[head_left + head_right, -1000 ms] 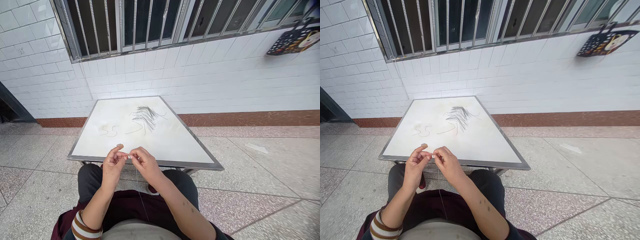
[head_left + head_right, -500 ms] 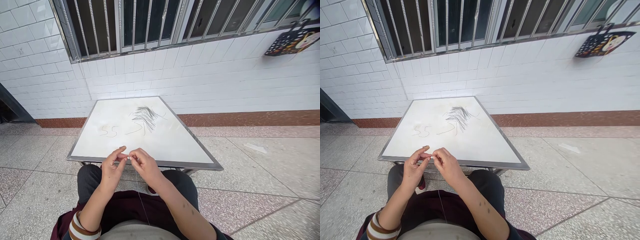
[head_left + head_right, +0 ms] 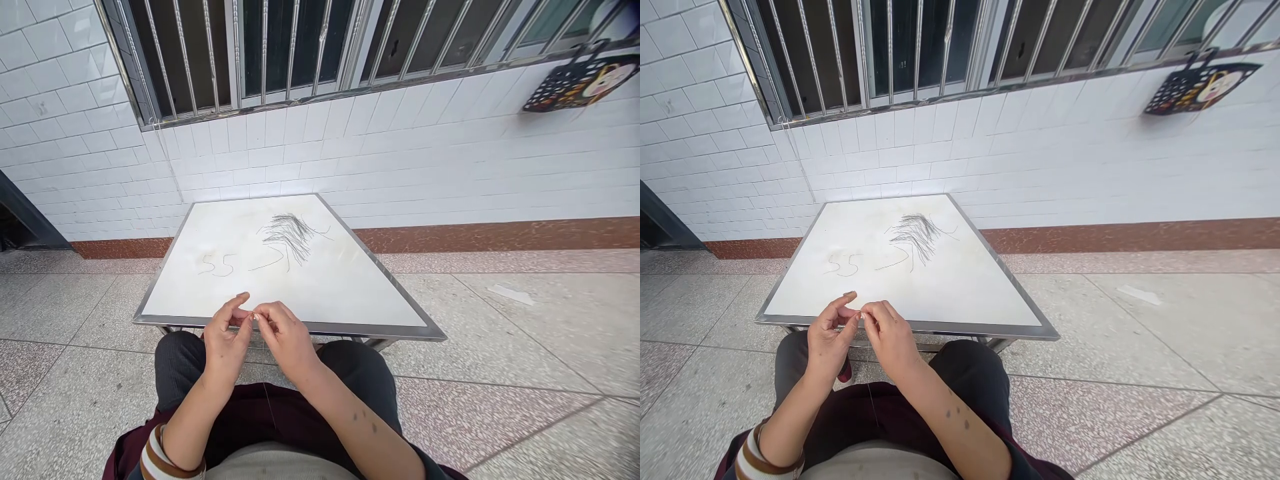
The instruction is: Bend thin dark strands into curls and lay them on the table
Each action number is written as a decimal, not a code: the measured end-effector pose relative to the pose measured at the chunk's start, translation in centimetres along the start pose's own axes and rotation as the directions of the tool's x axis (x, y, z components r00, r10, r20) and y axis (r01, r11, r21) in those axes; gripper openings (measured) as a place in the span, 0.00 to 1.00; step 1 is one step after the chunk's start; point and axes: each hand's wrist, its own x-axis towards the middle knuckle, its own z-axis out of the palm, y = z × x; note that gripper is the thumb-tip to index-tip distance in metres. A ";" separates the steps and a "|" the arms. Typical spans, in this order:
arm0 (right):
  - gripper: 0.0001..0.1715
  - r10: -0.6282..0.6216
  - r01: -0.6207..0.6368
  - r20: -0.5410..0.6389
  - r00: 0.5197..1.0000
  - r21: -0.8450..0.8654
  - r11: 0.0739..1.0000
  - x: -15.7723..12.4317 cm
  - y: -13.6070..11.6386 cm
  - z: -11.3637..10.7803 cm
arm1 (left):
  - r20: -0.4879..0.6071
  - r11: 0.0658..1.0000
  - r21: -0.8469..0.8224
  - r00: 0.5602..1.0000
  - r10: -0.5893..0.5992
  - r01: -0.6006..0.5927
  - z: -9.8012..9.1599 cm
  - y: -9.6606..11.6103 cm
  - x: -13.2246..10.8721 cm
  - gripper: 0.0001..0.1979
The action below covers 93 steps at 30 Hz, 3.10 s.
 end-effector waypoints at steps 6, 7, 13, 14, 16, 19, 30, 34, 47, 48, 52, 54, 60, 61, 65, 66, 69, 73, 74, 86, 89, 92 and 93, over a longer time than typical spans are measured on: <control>0.08 0.266 -0.286 0.106 0.958 0.400 0.871 0.3 -0.3 0.1 | -0.056 0.987 -0.150 0.997 -0.060 0.051 0.3 0.3 0.2 0.19; 0.09 0.276 -0.296 0.112 0.955 0.433 0.851 0.2 -0.3 0.3 | -0.070 0.982 -0.182 0.995 -0.072 0.058 0.3 0.3 0.2 0.19; 0.08 0.227 -0.222 0.041 0.973 0.440 0.870 -0.3 -0.2 0.9 | 0.032 0.934 -0.331 0.991 -0.132 0.135 0.3 0.3 0.5 0.22; 0.08 0.197 -0.187 0.019 0.980 0.421 0.888 -0.4 -0.1 0.9 | 0.044 0.923 -0.354 0.989 -0.142 0.149 0.3 0.3 0.5 0.22; 0.07 0.151 -0.133 -0.019 0.988 0.382 0.915 -0.4 0.0 1.0 | 0.039 0.903 -0.396 0.985 -0.167 0.169 0.3 0.3 0.5 0.21; 0.07 0.152 -0.126 -0.044 0.987 0.369 0.921 -0.5 0.2 1.1 | -0.005 0.886 -0.433 0.982 -0.190 0.169 0.6 0.4 0.4 0.20; 0.05 -0.029 0.050 -0.088 0.996 0.249 0.967 -0.4 -0.4 0.5 | -0.035 0.919 -0.368 0.985 -0.167 0.142 0.3 1.0 0.1 0.17; 0.08 -0.195 0.206 -0.077 0.978 0.176 0.963 -0.3 -0.1 0.0 | 0.017 0.929 -0.335 0.987 -0.162 0.159 -0.4 1.4 0.3 0.14; 0.06 -0.164 0.174 -0.088 0.983 0.125 0.977 -0.5 -0.3 -0.1 | 0.059 0.922 -0.350 0.986 -0.153 0.164 -1.0 1.7 0.3 0.15; 0.06 -0.174 0.183 -0.079 0.982 0.117 0.976 -0.5 -0.3 -0.1 | 0.060 0.923 -0.347 0.986 -0.156 0.167 -1.0 1.6 0.3 0.14; 0.10 -0.273 0.272 0.008 0.962 0.043 0.961 -0.7 -0.3 -0.1 | 0.085 0.919 -0.336 0.979 -0.188 0.205 -1.4 1.5 0.5 0.13; 0.10 -0.291 0.290 0.032 0.956 0.017 0.957 -0.8 -0.3 -0.1 | 0.100 0.913 -0.341 0.974 -0.202 0.225 -1.6 1.6 0.7 0.13; 0.06 -0.121 0.125 -0.062 0.991 0.055 0.991 -0.7 -0.5 0.2 | 0.139 0.854 -0.423 0.953 -0.268 0.302 -1.8 1.9 1.0 0.24; 0.06 -0.104 0.108 -0.069 0.992 0.056 0.993 -0.7 -0.6 0.3 | 0.152 0.841 -0.439 0.949 -0.277 0.316 -1.9 1.8 1.0 0.26; 0.06 -0.090 0.095 -0.083 0.992 0.069 0.993 -0.6 -0.7 0.3 | 0.148 0.821 -0.479 0.950 -0.274 0.311 -1.6 1.2 1.0 0.28; 0.06 -0.088 0.094 -0.085 0.992 0.072 0.993 -0.6 -0.8 0.3 | 0.138 0.823 -0.483 0.954 -0.265 0.299 -1.5 1.1 0.9 0.27; 0.05 -0.083 0.090 -0.081 0.993 0.091 0.992 -0.6 -1.0 0.3 | 0.093 0.825 -0.505 0.966 -0.240 0.254 -1.1 0.9 0.7 0.25; 0.04 -0.075 0.085 -0.083 0.994 0.123 0.989 -0.6 -1.1 0.4 | 0.043 0.816 -0.533 0.971 -0.237 0.223 -0.7 0.9 0.6 0.23; 0.04 -0.071 0.081 -0.085 0.994 0.127 0.989 -0.6 -1.1 0.5 | 0.042 0.813 -0.538 0.970 -0.239 0.224 -0.7 0.9 0.6 0.23; 0.07 -0.223 0.224 -0.070 0.972 0.019 0.974 -0.4 -0.7 0.8 | 0.061 0.767 -0.596 0.967 -0.249 0.235 -0.7 0.0 0.9 0.20; 0.08 -0.260 0.255 -0.080 0.962 -0.067 0.965 -0.4 -0.5 1.0 | 0.062 0.749 -0.618 0.965 -0.256 0.238 -0.6 -0.2 1.1 0.20; 0.07 -0.209 0.206 -0.116 0.971 -0.043 0.978 -0.4 -0.5 1.1 | 0.093 0.763 -0.598 0.966 -0.239 0.246 -0.5 0.0 1.2 0.22; 0.07 -0.191 0.189 -0.124 0.974 -0.029 0.982 -0.4 -0.5 1.0 | 0.098 0.780 -0.578 0.970 -0.224 0.238 -0.5 0.1 1.3 0.23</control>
